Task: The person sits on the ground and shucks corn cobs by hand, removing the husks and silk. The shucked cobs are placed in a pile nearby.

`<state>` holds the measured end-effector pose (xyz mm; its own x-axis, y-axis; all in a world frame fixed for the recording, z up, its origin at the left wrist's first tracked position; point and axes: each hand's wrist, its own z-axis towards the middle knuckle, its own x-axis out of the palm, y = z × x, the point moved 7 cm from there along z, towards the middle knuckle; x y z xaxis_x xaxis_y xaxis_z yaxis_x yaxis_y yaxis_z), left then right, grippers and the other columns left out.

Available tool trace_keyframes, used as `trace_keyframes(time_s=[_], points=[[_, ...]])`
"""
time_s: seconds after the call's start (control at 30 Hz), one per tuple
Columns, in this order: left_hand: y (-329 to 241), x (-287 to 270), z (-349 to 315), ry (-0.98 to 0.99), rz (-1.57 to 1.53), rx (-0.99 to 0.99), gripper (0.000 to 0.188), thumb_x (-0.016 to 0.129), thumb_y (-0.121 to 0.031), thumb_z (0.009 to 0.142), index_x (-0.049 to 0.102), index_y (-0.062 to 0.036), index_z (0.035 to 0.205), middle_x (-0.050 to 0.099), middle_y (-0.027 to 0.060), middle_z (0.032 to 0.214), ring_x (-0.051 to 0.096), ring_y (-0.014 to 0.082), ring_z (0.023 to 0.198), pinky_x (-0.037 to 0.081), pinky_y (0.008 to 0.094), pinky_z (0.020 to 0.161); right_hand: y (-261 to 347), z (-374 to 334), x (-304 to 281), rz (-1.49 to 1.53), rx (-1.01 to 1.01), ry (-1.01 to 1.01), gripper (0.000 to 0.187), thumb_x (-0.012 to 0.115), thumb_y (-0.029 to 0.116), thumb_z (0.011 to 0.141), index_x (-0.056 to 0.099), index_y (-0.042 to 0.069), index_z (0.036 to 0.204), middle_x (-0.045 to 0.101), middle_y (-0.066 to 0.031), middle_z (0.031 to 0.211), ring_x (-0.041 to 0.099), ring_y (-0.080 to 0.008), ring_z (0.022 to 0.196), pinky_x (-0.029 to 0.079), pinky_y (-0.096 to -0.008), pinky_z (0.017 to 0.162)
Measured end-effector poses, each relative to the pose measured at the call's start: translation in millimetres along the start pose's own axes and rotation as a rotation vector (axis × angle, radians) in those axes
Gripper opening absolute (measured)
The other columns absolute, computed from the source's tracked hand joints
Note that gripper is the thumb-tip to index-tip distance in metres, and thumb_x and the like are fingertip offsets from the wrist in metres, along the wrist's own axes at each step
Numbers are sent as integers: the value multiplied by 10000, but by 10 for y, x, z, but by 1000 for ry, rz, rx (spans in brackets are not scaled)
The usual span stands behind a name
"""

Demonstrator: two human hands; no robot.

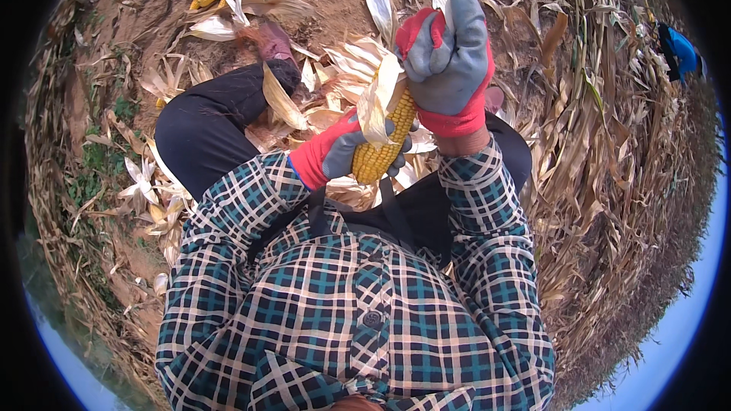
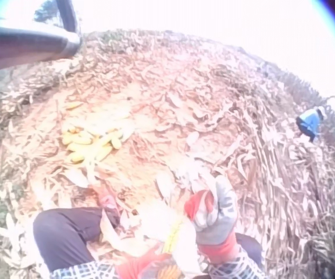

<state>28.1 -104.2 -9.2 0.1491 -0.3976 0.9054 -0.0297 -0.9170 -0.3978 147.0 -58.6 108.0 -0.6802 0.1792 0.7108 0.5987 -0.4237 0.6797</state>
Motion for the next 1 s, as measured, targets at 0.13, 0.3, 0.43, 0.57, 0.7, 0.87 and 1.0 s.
trace_keyframes(time_s=[0.13, 0.3, 0.43, 0.57, 0.7, 0.87, 1.0], points=[[122, 110, -10, 99, -149, -64, 626, 671, -373, 824, 432, -1, 1268, 598, 123, 1022, 632, 246, 870, 544, 368, 755, 26, -6, -13, -1, 10, -29, 485, 301, 345, 1001, 304, 152, 556, 282, -1, 511, 280, -141, 499, 278, -314, 573], [0, 110, 49, -20, 46, -56, 597, 634, -434, 844, 480, 13, 1210, 608, 107, 970, 638, 227, 824, 551, 364, 745, 61, 159, -29, 219, 22, 260, 487, 308, 409, 989, 444, 97, 640, 416, -22, 579, 321, -135, 455, 347, -301, 525], [-200, 65, 24, -185, -42, -52, 564, 581, -487, 870, 525, 10, 1131, 618, 108, 891, 645, 213, 727, 566, 355, 637, -127, 285, -348, -133, 60, 29, 580, 403, 453, 961, 450, -21, 1291, 521, -220, 1251, 490, -316, 1209, 385, -417, 1015], [-522, -280, -67, -331, -56, 63, 553, 587, -497, 863, 539, -2, 1106, 631, 108, 868, 652, 207, 720, 571, 356, 627, -217, 127, -257, -837, 211, 105, 758, 690, 300, 832, 301, 11, 1415, 422, -160, 1389, 371, -235, 1319, 319, -353, 1075], [-637, -260, -150, -369, 317, 144, 495, 647, -430, 849, 569, -16, 1110, 619, 73, 845, 635, 151, 722, 550, 313, 629, -469, -2, -433, -1156, 281, 131, 662, 702, 198, 821, 386, 15, 1374, 496, -125, 1315, 469, -200, 1223, 353, -335, 1032], [-406, -478, 1, -470, 986, 128, 748, 770, -538, 622, 562, -33, 1134, 656, 129, 1021, 631, 243, 941, 478, 351, 827, -462, 192, -908, -382, 310, -283, 520, 481, 438, 941, 575, -53, 1086, 625, -189, 1085, 587, -306, 1071, 427, -414, 988], [-602, -450, -36, -602, 1437, 88, 732, 781, -498, 636, 557, -11, 1135, 648, 132, 1069, 631, 224, 976, 476, 325, 848, -342, 207, -955, -197, 253, -263, 496, 473, 480, 932, 585, -4, 919, 640, -177, 946, 614, -335, 977, 441, -482, 968]])
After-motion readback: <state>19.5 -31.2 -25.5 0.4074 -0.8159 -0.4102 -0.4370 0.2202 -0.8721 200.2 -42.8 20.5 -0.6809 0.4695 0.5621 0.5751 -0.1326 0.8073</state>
